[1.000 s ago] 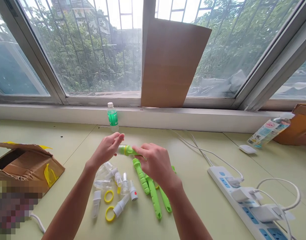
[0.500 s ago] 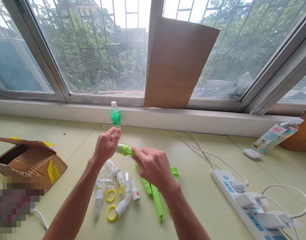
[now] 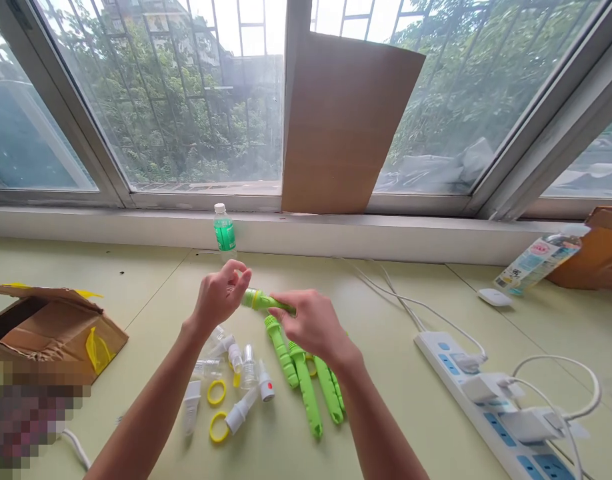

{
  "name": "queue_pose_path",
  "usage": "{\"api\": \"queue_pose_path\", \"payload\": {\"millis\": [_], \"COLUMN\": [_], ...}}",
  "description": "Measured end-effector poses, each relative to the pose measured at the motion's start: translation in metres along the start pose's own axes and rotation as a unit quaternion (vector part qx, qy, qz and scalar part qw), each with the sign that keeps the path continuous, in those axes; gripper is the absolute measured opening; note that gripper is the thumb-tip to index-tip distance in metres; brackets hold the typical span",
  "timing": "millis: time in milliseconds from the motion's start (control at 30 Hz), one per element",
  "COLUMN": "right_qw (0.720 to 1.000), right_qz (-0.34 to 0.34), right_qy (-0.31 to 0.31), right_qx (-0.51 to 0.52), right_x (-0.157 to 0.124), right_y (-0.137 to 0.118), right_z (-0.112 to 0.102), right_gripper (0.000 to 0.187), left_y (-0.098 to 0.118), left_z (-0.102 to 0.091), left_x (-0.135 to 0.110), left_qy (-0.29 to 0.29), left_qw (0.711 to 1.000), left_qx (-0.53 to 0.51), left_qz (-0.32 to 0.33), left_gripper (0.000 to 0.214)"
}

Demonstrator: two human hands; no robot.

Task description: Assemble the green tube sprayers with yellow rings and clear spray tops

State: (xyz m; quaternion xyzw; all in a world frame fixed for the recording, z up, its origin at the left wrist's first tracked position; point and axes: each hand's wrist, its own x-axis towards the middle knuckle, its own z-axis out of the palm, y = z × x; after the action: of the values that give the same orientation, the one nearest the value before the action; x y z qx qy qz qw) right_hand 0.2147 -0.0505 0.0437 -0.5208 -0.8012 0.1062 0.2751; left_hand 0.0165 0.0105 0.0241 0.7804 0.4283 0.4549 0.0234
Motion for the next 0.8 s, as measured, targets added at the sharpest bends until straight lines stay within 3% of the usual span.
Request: {"api": "queue_pose_path", "payload": {"millis": [67,133,233,300,433,533,667,800], "right_qw": [0.994,0.977,0.945,0.934,0.947,0.971,0.998,0.988], "right_qz": [-0.025,-0.069,-0.142,-0.166,-0.159,-0.123,-0.058,-0.023], "right_qy": [0.049,0.091,0.149,0.170,0.145,0.109,0.024,-0.060], "right_qx": [-0.098,-0.181,-0.254,-0.266,-0.237,-0.176,-0.002,0.141], "right_x": [-0.001,-0.002,-0.003,-0.003,-0.002,0.000,0.005,0.007], "right_y": [-0.002,-0.006,-0.011,-0.012,-0.012,-0.009,0.000,0.005], "right_z": [0.002,0.004,0.007,0.009,0.017,0.022,0.022,0.016], "right_gripper": [0.023,0.025,0.032,0.033,0.028,0.029,0.031,0.033], "left_y": [0.002,0.001,-0.004,-0.006,-0.007,-0.009,-0.016,-0.020], "left_z": [-0.004,-0.008,-0.014,-0.016,-0.016,-0.014,-0.010,-0.004], "left_x": [0.003,0.005,0.007,0.008,0.007,0.004,-0.002,-0.005], "left_qy": [-0.084,-0.133,-0.133,-0.108,-0.003,0.026,0.088,0.106], "left_qw": [0.991,0.967,0.934,0.931,0.957,0.981,0.996,0.994], "left_qx": [-0.070,-0.161,-0.246,-0.253,-0.207,-0.133,-0.030,-0.015], "left_qz": [-0.077,-0.149,-0.224,-0.240,-0.205,-0.140,-0.001,0.031], "left_gripper": [0.034,0.042,0.046,0.045,0.037,0.031,0.026,0.025]}}
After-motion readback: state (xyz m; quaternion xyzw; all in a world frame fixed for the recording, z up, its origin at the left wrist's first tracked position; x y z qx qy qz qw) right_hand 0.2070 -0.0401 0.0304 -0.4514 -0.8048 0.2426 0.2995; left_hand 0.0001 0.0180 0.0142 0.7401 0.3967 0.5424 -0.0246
